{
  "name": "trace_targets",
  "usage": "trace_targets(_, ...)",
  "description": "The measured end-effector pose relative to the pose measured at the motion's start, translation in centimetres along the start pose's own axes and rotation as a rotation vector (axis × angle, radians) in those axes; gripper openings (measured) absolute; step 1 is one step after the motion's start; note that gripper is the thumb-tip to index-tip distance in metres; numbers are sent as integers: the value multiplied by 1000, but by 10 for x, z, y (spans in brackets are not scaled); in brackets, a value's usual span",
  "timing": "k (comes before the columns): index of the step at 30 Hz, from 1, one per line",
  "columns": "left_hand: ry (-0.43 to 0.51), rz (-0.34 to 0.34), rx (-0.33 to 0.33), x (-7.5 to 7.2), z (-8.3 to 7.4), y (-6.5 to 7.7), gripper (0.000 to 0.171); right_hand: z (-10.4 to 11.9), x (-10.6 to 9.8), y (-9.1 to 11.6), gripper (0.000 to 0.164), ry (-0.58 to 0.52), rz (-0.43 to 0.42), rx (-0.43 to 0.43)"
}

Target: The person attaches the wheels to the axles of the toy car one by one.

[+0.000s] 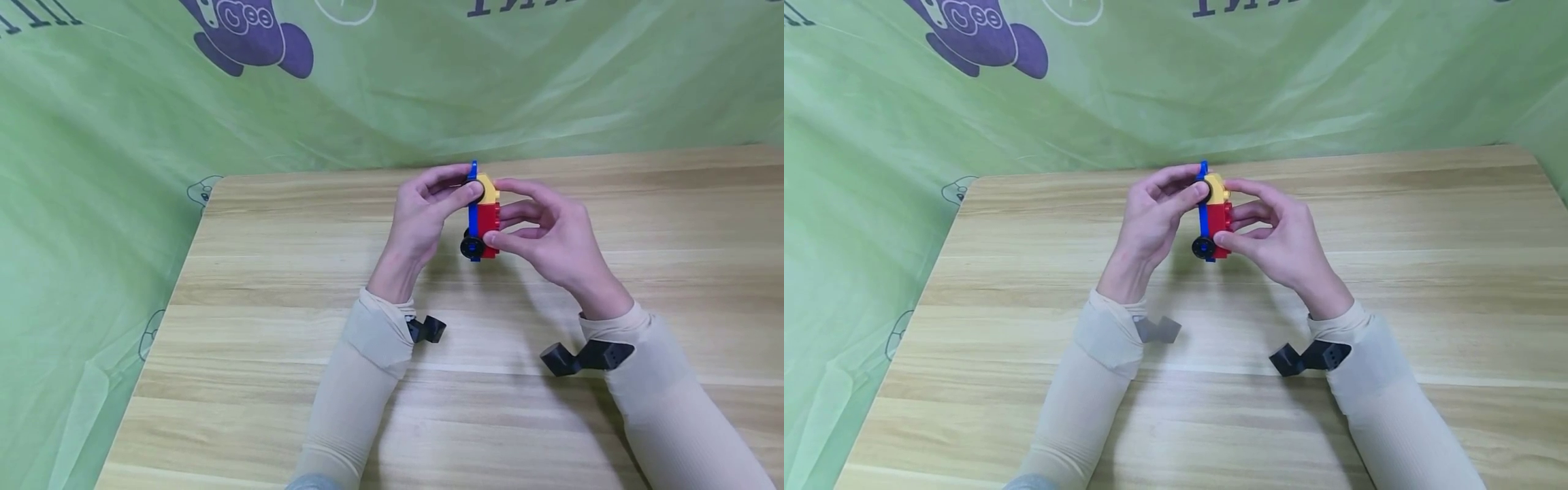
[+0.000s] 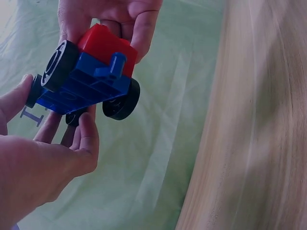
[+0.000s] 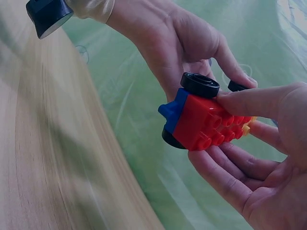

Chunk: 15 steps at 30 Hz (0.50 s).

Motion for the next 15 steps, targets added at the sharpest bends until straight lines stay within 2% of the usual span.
trace_targets(9, -28, 22, -10, 1, 0, -2, 41, -4, -2, 0, 64, -101, -2, 32)
trace_targets(15, -3, 74, -54, -3, 2, -3, 38, -4, -5, 0, 64, -143, -15, 37)
Point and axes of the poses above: each hand's wrist, its own y-axis away from the middle knuckle, its own x-axis out of the palm, z = x × y, the point moved 7 cm from there along -y, towards the middle knuckle, and after that the axes turned 7 degrees about z, right-handed, at the moved point
